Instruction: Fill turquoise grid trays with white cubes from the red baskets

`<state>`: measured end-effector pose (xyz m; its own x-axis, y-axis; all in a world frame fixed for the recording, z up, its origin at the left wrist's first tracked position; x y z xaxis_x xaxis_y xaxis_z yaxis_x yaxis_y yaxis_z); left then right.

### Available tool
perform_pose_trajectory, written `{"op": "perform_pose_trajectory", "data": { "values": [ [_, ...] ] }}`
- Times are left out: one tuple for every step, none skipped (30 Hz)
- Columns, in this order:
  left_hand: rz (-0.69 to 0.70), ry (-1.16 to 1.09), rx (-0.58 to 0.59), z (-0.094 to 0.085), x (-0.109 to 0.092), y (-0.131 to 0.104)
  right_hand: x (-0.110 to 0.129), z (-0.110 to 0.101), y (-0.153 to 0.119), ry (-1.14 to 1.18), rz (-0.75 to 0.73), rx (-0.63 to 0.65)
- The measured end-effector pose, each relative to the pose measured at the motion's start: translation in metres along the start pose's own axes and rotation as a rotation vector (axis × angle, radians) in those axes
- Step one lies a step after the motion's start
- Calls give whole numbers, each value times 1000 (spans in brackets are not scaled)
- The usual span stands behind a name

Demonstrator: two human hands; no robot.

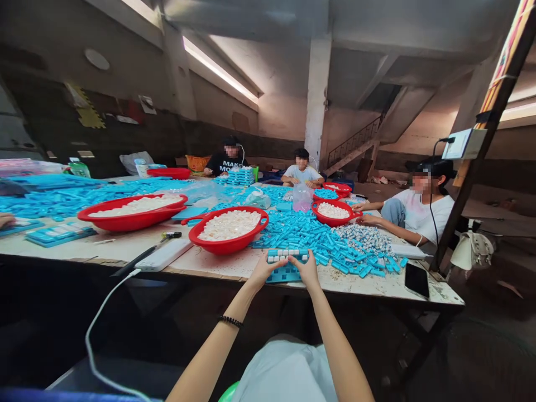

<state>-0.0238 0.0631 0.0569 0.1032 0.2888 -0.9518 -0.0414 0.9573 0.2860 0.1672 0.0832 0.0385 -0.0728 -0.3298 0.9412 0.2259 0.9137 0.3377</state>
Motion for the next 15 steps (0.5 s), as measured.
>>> {"op": "perform_pose_trajectory", "data": {
  "values": [
    [0,1,-3,1,-1,-1,0,1,0,0,-6,18],
    [4,3,-8,2,-3,-2,1,1,0,4,-11,35],
    [8,0,-15,3,-3,-3,1,1,0,7,-12,44],
    [10,-1,-26,3,-3,-3,0,1,1,7,-8,47],
    [9,-1,-35,3,-2,-2,-2,0,1,2,3,44],
    [6,-3,-40,3,-1,-2,-4,-1,1,-8,18,39],
    [-1,-4,-43,2,1,-1,-6,-2,1,-21,34,34],
    [-10,-5,-42,2,2,-1,-7,-3,1,-34,48,28],
    [-19,-8,-41,2,4,0,-8,-3,1,-46,56,24],
    [-25,-10,-42,2,4,0,-7,-3,1,-53,58,24],
    [-29,-10,-43,1,4,0,-5,-2,0,-54,55,30],
    [-30,-9,-44,1,4,0,-3,-1,0,-48,48,44],
    [-29,-6,-38,1,3,0,0,1,-1,-36,37,63],
    [-25,-3,-29,2,2,0,3,3,-2,-21,25,84],
    [-22,0,-17,3,1,-1,6,5,-3,-7,12,104]
  ]
}}
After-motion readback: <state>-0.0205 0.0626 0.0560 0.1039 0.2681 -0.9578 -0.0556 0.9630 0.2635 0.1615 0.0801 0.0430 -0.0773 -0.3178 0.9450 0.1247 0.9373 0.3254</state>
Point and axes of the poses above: each hand's wrist, its own y-axis towards the middle knuckle, its own z-axis out of the palm, x = y × z, the point moved 10 cm from there along y, towards the middle knuckle
